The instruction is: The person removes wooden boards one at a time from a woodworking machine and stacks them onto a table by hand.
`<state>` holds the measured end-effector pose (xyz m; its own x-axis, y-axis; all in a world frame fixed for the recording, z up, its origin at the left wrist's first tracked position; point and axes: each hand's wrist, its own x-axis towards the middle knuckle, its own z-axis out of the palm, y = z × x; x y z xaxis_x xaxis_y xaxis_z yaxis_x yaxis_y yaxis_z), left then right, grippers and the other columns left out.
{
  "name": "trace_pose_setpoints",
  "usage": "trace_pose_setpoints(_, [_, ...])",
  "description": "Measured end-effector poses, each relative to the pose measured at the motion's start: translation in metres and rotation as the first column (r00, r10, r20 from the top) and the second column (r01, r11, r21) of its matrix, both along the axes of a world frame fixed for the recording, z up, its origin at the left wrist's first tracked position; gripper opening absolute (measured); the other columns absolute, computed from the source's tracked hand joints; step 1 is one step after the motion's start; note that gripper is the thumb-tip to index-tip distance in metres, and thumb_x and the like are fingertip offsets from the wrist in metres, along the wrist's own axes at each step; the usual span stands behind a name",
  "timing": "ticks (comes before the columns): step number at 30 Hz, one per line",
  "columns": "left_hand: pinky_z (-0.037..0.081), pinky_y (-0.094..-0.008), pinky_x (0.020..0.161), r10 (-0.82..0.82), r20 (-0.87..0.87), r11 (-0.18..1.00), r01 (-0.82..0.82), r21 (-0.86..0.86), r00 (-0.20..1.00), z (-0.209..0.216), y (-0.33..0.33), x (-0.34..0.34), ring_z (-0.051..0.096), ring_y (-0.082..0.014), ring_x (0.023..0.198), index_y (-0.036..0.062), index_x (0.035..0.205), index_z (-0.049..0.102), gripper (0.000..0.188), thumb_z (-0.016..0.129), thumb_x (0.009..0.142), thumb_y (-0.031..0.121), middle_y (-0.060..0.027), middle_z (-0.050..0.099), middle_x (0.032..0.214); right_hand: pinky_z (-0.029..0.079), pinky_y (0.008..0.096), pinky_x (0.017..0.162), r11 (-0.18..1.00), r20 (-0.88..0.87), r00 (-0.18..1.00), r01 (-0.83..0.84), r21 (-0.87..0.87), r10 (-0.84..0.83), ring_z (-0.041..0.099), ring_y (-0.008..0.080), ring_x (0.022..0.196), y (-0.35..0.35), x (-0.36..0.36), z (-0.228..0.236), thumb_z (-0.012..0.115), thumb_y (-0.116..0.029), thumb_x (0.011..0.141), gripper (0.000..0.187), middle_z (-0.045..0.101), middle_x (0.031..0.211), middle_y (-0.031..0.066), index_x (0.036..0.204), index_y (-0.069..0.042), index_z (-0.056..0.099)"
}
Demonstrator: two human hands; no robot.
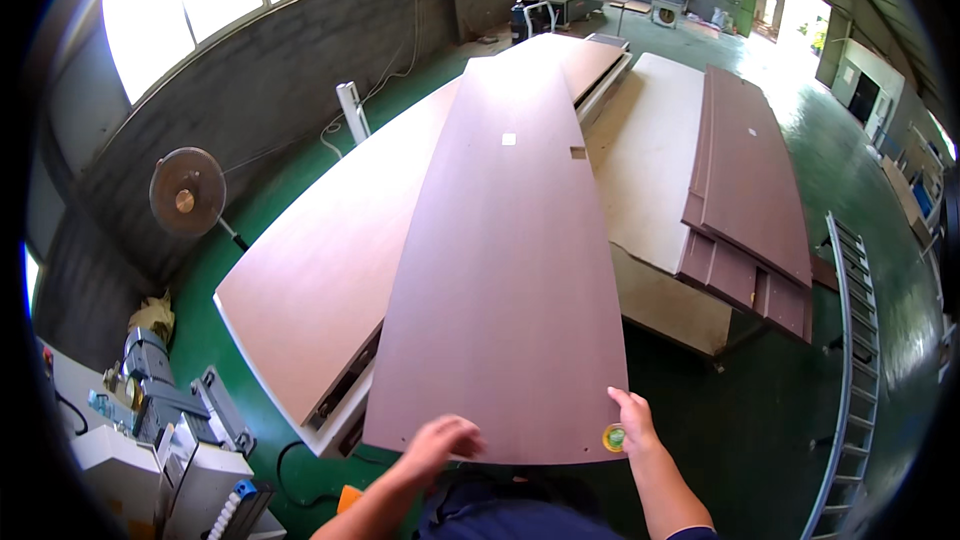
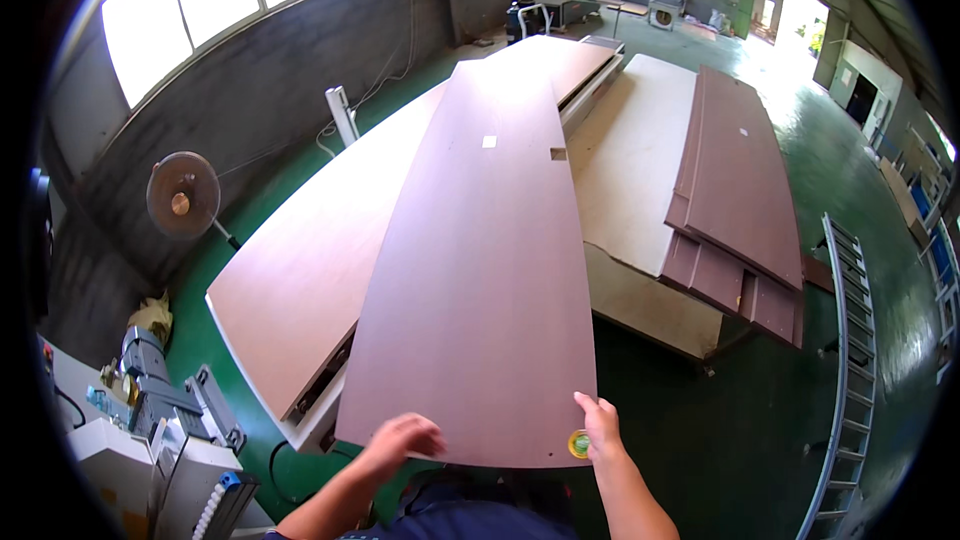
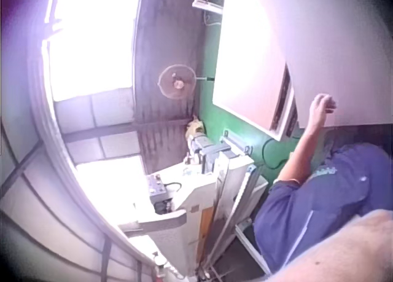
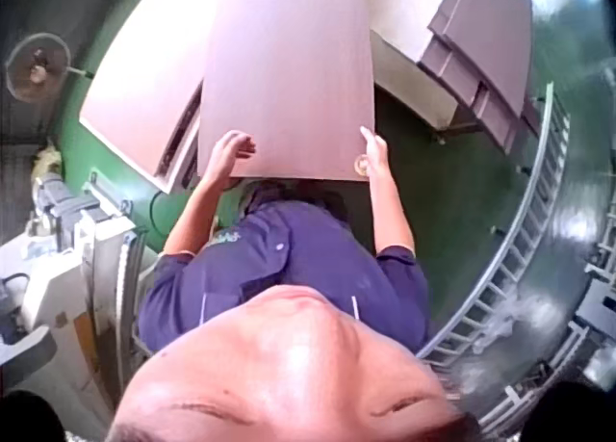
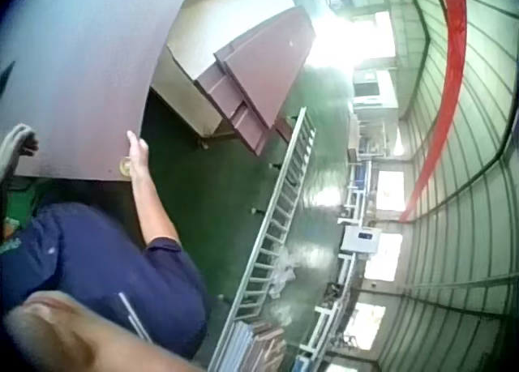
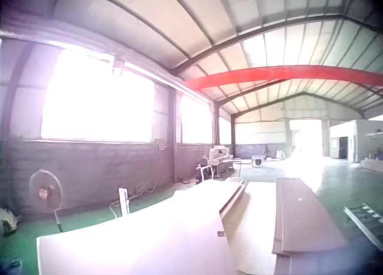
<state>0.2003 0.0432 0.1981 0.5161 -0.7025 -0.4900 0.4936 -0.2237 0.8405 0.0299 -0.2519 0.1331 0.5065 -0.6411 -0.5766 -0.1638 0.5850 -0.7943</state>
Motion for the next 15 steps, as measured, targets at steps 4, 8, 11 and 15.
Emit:
trace_pose_setpoints(4, [0.047,-0.0403,0.078,-0.016,0.911,0.865,-0.452,0.219,0.412,-0.024,0.003,0.086,0.059,-0.0303,0.090,-0.0042,0.102,0.055,0.032,0.059,0.090,0.026,-0.0178,0.060,0.096,0.050,0.0325,0.078,0.995,-0.117,0.992,0.029,-0.093,-0.040,0.063,0.0201,0.085,-0.021,-0.027,-0.015,0.058,-0.028,0.091,0.033,0.065,0.094,0.0127,0.095,0.005,0.062])
trace_pose_setpoints(8, [0.045,-0.0451,0.089,-0.108,0.824,0.705,-0.542,0.458,0.555,-0.050,-0.008,0.123,0.055,-0.0441,0.105,-0.0067,0.113,0.050,0.052,0.059,0.089,0.039,-0.0290,0.058,0.112,0.041,0.0327,0.060,0.950,-0.215,0.964,0.086,-0.301,-0.155,0.049,0.0131,0.064,-0.006,-0.036,-0.033,0.055,-0.038,0.092,0.048,0.054,0.063,0.0041,0.068,0.004,0.058])
trace_pose_setpoints(11, [0.045,-0.0455,0.089,-0.071,0.700,0.624,-0.516,0.587,0.710,-0.066,-0.016,0.148,0.057,-0.0447,0.106,-0.0088,0.108,0.055,0.057,0.057,0.088,0.045,-0.0309,0.060,0.110,0.042,0.0353,0.061,0.910,-0.393,0.901,0.006,-0.414,-0.185,0.051,0.0169,0.063,0.001,-0.034,-0.026,0.052,-0.040,0.093,0.051,0.056,0.063,0.0092,0.071,0.005,0.059])
trace_pose_setpoints(15, [0.046,-0.0468,0.078,0.078,0.721,0.636,-0.591,0.496,0.689,-0.071,-0.024,0.163,0.062,-0.0428,0.091,-0.0089,0.086,0.061,0.057,0.052,0.091,0.048,-0.0295,0.064,0.089,0.043,0.0366,0.063,0.892,-0.458,0.868,-0.040,-0.451,-0.192,0.055,0.0200,0.066,0.007,-0.034,-0.029,0.049,-0.041,0.094,0.051,0.060,0.067,0.0136,0.076,0.006,0.061])
